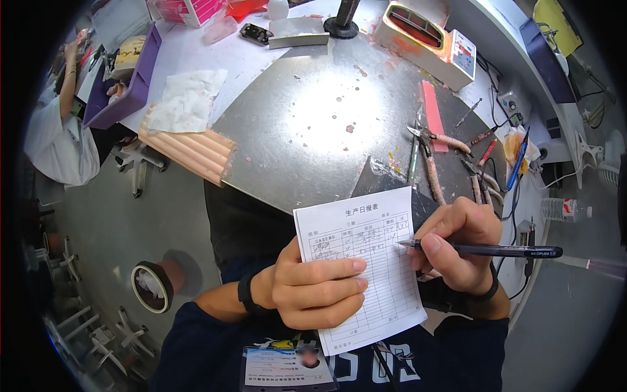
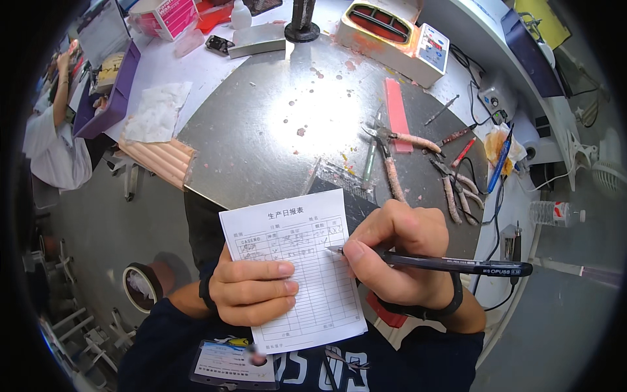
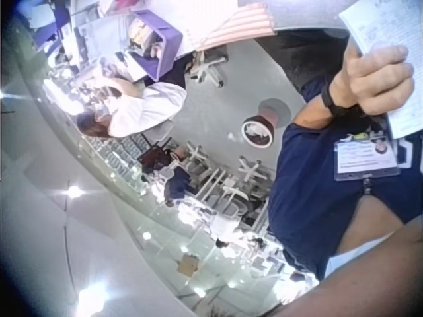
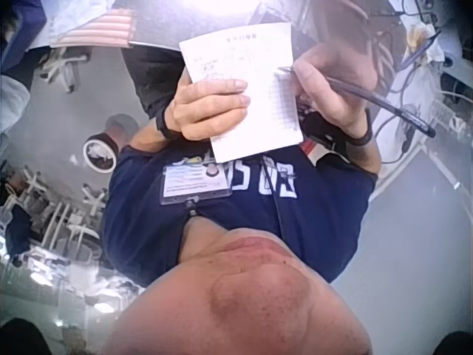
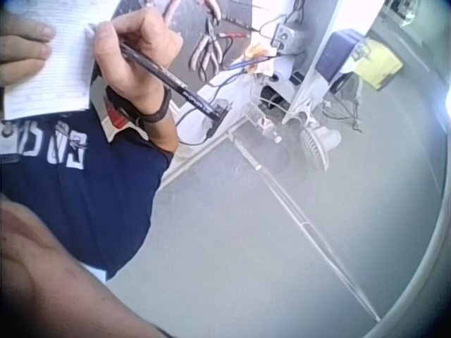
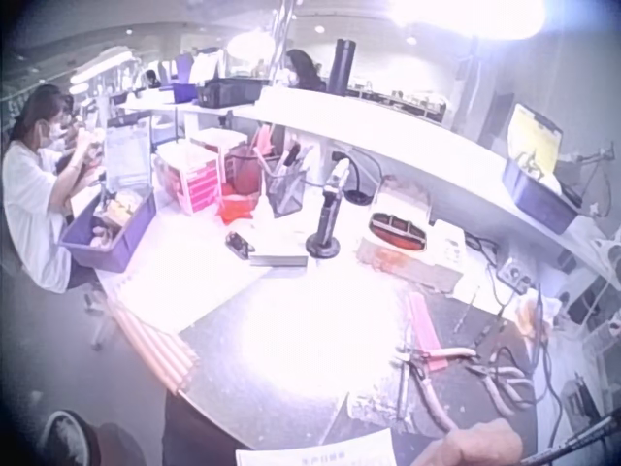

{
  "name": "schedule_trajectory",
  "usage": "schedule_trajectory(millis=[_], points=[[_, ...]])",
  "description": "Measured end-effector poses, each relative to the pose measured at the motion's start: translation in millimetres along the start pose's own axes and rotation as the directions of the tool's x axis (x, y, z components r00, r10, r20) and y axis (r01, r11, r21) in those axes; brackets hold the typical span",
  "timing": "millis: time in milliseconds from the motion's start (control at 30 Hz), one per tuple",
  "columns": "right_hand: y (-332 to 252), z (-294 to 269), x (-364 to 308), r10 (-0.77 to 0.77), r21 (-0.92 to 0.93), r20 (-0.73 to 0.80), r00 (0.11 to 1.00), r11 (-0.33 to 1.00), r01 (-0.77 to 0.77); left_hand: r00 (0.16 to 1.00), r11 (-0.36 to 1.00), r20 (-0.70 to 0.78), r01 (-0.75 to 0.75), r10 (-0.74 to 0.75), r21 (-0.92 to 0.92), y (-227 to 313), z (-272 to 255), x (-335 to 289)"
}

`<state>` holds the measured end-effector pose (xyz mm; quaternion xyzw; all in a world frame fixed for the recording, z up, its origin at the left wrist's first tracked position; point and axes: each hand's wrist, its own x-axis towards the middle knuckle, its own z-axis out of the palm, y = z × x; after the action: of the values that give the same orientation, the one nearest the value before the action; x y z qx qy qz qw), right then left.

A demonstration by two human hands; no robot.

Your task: Finishing and inspecting a dental model using hand tools and recording data on a paper form.

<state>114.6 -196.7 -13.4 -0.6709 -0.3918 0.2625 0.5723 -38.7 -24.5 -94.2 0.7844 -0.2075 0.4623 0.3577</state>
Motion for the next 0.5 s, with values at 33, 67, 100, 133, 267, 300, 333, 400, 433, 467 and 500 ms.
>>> schedule_trajectory(millis=[33,67,100,133,267,300,333,400,433,467,500], points=[[0.4,0.0,0.2,-0.015,-0.003,0.001,1.0,1.0,0.015,1.0,1.0,0.007,-0.009,0.009,0.006,-0.5,-0.4,0.2],[0.7,-0.3,0.3,-0.013,-0.002,-0.001,1.0,1.0,0.013,1.0,1.0,0.014,-0.018,0.018,0.011,-0.5,-0.5,0.2],[1.0,-0.7,1.7,-0.024,-0.005,0.006,1.0,1.0,0.024,1.0,1.0,0.015,-0.018,0.018,0.01,-0.5,-0.8,0.5],[1.4,-0.9,2.6,-0.035,-0.008,0.013,0.999,0.999,0.035,1.0,1.0,0.018,-0.009,0.009,-0.001,-0.4,-0.9,0.7],[4.9,1.3,3.2,-0.017,0.023,-0.017,1.0,1.0,0.018,1.0,1.0,-0.005,-0.003,0.003,-0.002,-0.7,0.5,-0.7],[6.2,1.1,3.5,-0.022,0.012,-0.015,1.0,1.0,0.022,1.0,1.0,-0.006,-0.004,0.004,-0.004,-1.2,2.1,-1.4],[6.8,1.0,3.7,-0.027,0.001,-0.013,1.0,1.0,0.027,1.0,1.0,-0.023,-0.009,0.009,0.0,-1.5,3.9,-2.6],[6.8,1.6,3.5,-0.026,-0.002,-0.024,0.999,1.0,0.026,0.999,1.0,-0.041,-0.014,0.014,0.002,-1.4,4.3,-2.3],[7.0,2.0,3.0,-0.026,-0.003,-0.034,0.999,1.0,0.026,1.0,1.0,-0.023,-0.01,0.01,0.005,-1.3,2.7,-0.6],[7.6,2.5,2.5,-0.024,-0.004,-0.034,0.999,1.0,0.024,1.0,1.0,-0.005,-0.005,0.005,0.008,-1.0,1.7,0.1],[7.8,2.5,2.6,-0.026,-0.013,-0.041,0.999,1.0,0.025,1.0,1.0,-0.007,-0.005,0.005,0.008,-0.6,1.6,0.2]])
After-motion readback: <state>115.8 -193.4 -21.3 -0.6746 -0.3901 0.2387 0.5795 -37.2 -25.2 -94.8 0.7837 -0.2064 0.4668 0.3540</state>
